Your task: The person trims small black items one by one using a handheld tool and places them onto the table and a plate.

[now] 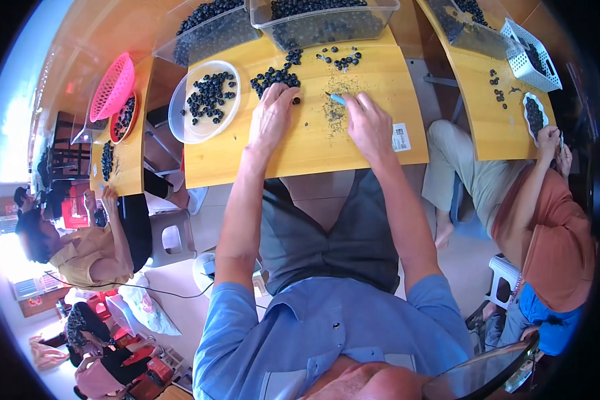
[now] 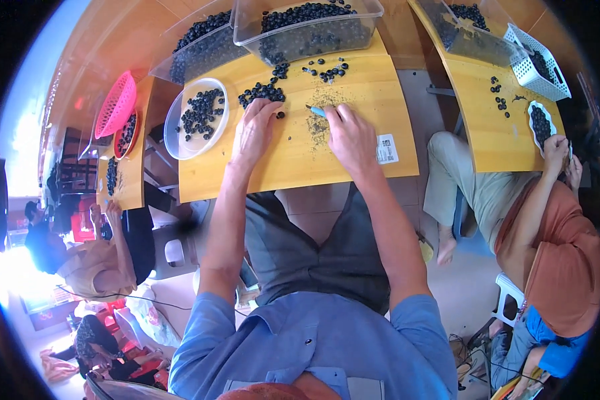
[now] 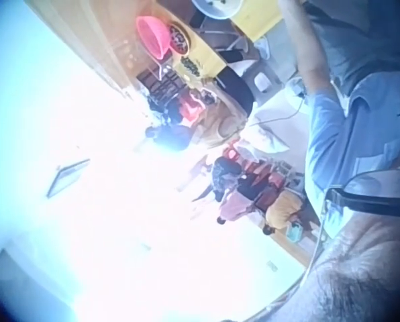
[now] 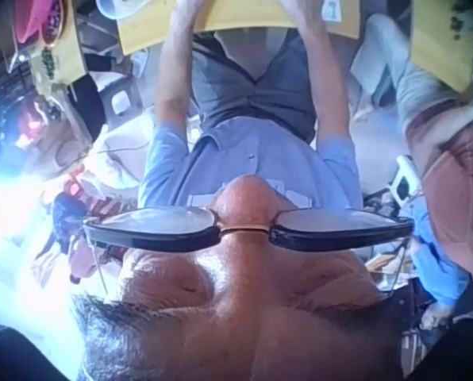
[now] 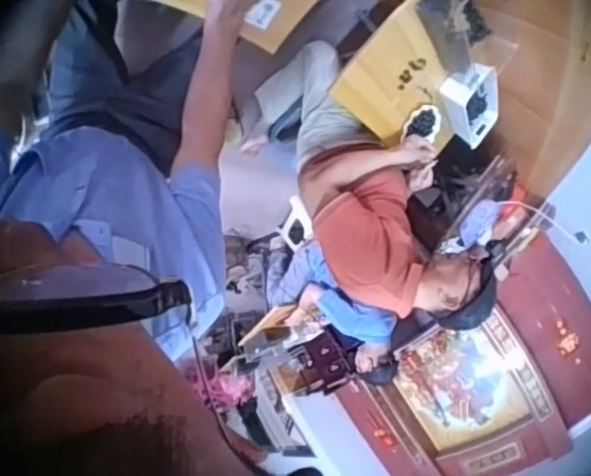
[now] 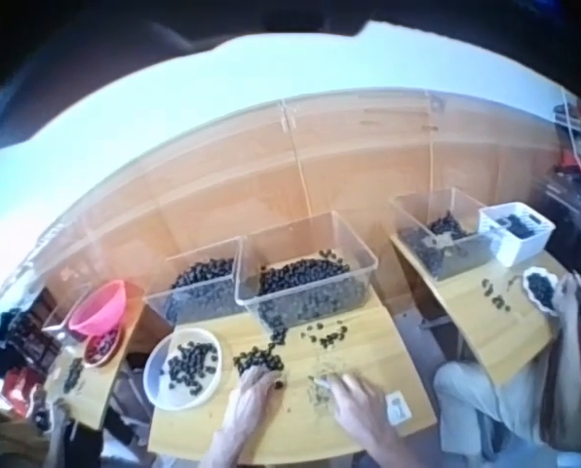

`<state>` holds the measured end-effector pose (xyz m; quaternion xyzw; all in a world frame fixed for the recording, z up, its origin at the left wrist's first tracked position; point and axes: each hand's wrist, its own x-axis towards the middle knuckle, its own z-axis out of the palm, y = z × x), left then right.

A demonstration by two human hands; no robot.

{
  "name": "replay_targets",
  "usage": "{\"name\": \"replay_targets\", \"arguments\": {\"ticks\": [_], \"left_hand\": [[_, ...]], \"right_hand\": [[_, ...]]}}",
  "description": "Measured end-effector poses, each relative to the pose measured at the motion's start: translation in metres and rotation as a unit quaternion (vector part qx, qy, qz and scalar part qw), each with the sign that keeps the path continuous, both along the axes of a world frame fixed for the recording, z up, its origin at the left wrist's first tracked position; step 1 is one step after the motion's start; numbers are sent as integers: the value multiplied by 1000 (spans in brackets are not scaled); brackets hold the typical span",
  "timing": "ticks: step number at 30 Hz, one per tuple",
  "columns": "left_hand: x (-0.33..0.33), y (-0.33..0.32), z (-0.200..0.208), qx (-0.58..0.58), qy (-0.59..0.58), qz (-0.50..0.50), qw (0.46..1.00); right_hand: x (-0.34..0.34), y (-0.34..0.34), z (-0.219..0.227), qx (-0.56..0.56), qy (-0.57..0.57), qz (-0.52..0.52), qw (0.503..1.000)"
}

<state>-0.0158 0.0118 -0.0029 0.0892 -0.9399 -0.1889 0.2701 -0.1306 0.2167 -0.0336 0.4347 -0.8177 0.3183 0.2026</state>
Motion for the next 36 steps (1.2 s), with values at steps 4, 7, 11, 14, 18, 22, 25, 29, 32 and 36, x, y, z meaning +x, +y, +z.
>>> {"name": "replay_targets", "arguments": {"ticks": [4,7,11,14,18,22,25,29,32,36], "left_hand": [[0,-12,-4,-20,-98,-23,995],[4,-6,-9,20,-95,-1,995],[4,4,-9,78,-35,22,996],[4,-1,-12,78,-37,17,996],[4,2,-7,141,-81,31,986],[1,2,-8,130,-81,26,988],[-3,7,-13,113,-41,22,992],[-12,29,-17,330,-11,49,943],[-17,42,-24,373,6,71,925],[-15,48,-26,368,51,75,926]], "right_hand": [[0,-1,1,-5,-5,2,1000],[2,-2,3,-8,-6,-2,1000],[1,-1,3,6,-8,-1,1000],[2,-2,4,10,-4,4,1000],[3,-2,4,19,-8,0,1000],[1,-2,3,17,-1,4,1000],[1,-2,3,15,8,5,1000],[2,-1,6,9,17,5,1000],[5,-3,7,6,22,6,1000],[4,-2,5,15,29,9,999]]}}
